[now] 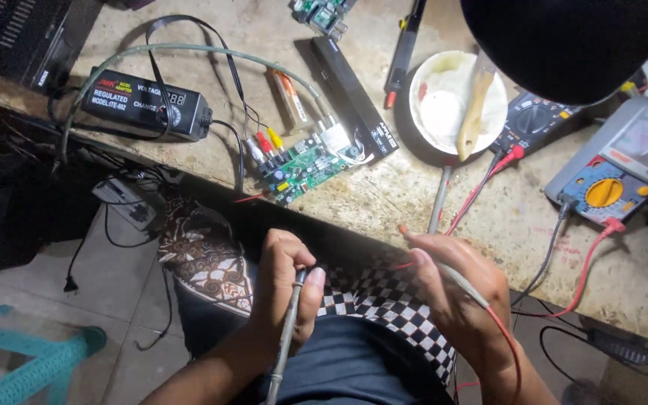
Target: The person is diagnosing a circuit board using a multimeter and then performing soldering to finalize repairs.
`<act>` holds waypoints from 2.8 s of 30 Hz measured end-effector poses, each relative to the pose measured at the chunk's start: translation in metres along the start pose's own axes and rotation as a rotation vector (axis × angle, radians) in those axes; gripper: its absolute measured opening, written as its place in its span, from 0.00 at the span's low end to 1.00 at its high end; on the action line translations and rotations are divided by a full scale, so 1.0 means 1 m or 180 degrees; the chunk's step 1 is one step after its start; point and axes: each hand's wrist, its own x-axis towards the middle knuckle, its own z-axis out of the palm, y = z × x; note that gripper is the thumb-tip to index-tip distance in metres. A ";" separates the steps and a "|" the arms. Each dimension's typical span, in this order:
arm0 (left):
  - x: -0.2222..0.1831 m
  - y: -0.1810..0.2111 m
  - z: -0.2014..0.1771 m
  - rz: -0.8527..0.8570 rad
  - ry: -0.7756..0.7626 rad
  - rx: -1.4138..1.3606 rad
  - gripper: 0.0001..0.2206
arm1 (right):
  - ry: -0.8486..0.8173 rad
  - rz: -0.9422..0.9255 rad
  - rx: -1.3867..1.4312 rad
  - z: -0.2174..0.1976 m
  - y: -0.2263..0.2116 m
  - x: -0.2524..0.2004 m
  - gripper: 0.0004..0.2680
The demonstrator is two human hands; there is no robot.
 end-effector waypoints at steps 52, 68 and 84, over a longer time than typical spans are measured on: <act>0.106 -0.030 -0.002 0.0901 0.0322 0.0893 0.05 | 0.0499 0.0276 0.1136 0.075 0.021 0.066 0.06; 0.111 -0.023 -0.008 0.0954 0.0047 0.1085 0.03 | 0.0579 0.0220 0.0913 0.077 0.020 0.067 0.05; 0.110 -0.025 -0.007 0.0916 0.0099 0.1065 0.03 | 0.0665 0.0045 0.0837 0.078 0.021 0.069 0.05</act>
